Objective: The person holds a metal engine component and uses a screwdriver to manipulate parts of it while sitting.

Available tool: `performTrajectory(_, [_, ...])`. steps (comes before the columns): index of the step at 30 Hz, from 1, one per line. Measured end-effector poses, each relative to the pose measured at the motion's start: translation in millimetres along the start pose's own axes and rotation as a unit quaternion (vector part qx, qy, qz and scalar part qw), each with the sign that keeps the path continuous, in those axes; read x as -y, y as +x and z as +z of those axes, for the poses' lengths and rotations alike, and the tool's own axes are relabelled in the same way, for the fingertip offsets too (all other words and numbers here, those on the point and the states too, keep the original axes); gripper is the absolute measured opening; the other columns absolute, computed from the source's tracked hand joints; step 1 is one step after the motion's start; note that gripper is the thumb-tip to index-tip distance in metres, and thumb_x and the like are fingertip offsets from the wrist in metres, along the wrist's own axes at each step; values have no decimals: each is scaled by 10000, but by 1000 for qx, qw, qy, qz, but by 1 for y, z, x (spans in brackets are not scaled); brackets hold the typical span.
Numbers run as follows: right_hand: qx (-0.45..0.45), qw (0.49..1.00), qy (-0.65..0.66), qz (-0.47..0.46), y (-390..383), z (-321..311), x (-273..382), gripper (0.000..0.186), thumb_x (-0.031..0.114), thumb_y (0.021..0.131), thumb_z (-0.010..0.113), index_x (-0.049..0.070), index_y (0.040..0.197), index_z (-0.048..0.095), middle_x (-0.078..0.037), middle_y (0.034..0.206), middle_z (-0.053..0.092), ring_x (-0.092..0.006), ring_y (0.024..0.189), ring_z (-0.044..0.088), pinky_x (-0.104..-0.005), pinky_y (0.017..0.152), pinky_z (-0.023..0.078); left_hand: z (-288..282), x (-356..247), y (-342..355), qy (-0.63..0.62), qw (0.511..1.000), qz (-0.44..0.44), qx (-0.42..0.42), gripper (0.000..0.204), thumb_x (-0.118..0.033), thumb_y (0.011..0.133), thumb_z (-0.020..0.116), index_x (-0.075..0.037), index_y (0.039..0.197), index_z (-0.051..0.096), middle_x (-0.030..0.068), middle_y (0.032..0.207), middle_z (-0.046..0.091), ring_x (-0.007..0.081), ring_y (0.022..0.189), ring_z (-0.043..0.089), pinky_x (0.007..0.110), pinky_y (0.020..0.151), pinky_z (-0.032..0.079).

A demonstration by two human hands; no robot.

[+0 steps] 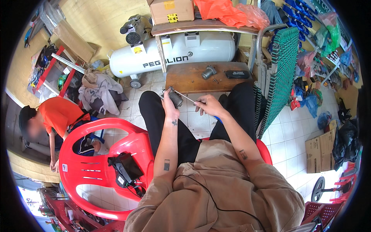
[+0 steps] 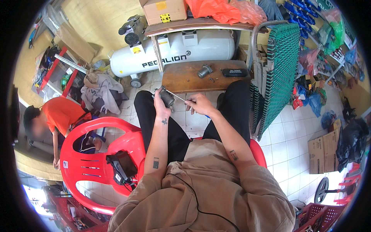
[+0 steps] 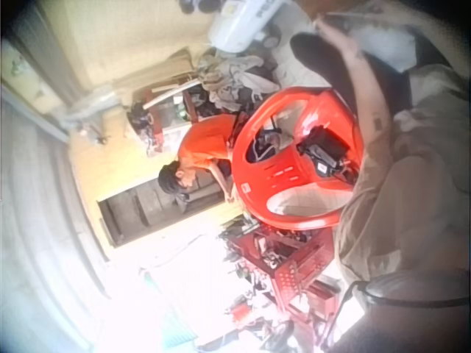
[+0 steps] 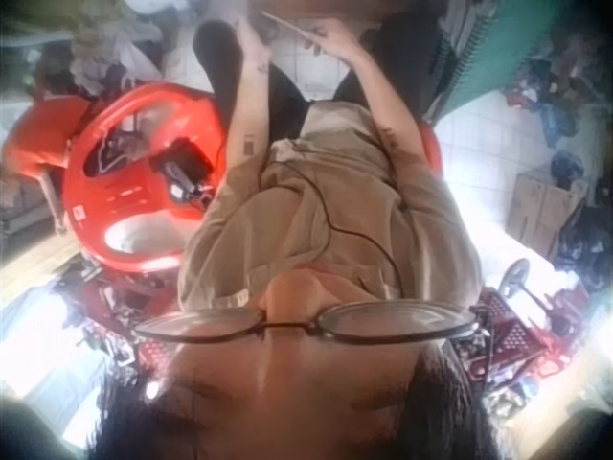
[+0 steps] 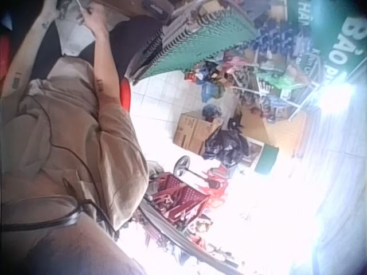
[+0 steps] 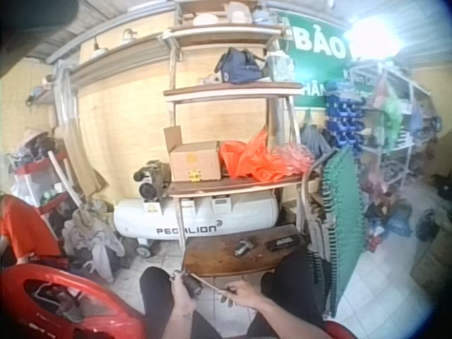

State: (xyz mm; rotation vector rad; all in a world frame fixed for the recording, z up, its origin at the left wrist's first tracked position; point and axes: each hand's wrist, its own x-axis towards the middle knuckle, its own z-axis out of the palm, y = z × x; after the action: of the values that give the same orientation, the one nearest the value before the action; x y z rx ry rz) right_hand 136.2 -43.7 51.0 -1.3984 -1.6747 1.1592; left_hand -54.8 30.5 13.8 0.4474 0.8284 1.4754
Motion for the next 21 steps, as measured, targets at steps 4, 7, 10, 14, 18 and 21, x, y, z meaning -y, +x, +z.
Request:
performTrajectory(4, [16,1000,-16,1,-1,-1,2,274,204,1022,534,-36,993,662,-94,791,730,-146,627,682,-284,521,488,-1,-1,0,-3,1000,-8,4,273,-348,906,629,-98,1016,641,39,870,672,201,742,655,340,653,531])
performTrajectory(7, [26,1000,-9,6,1,0,-2,284,200,1035,510,-44,1016,655,-106,797,730,-151,623,683,-287,523,490,-1,-1,1,-9,1000,-14,8,274,-356,905,624,-102,1007,641,33,862,670,198,738,651,338,654,529])
performTrajectory(10, [58,997,45,16,2,0,-3,302,203,1049,484,-54,1041,642,-120,798,727,-160,601,676,-289,523,490,-2,-2,3,-24,999,-30,11,271,-369,898,621,-115,991,641,27,856,667,195,732,643,335,658,523])
performTrajectory(14, [50,998,39,2,2,5,0,305,237,1015,574,-62,1053,625,-123,790,721,-158,580,666,-281,516,487,-4,-1,3,-35,999,-33,10,268,-389,888,610,-136,968,645,18,842,663,192,732,634,338,669,517])
performTrajectory(18, [0,999,21,-28,-3,7,7,300,221,938,701,-64,1004,633,-112,764,708,-148,579,665,-279,489,478,-3,0,3,-35,999,-25,11,267,-400,886,599,-147,959,645,12,843,662,190,754,635,344,683,515])
performTrajectory(21, [-19,999,29,-15,-2,4,5,265,188,906,739,-59,942,649,-106,750,699,-146,569,664,-280,468,470,0,-2,-1,-28,999,-28,20,266,-402,889,595,-151,960,646,12,840,662,188,759,637,346,688,516])
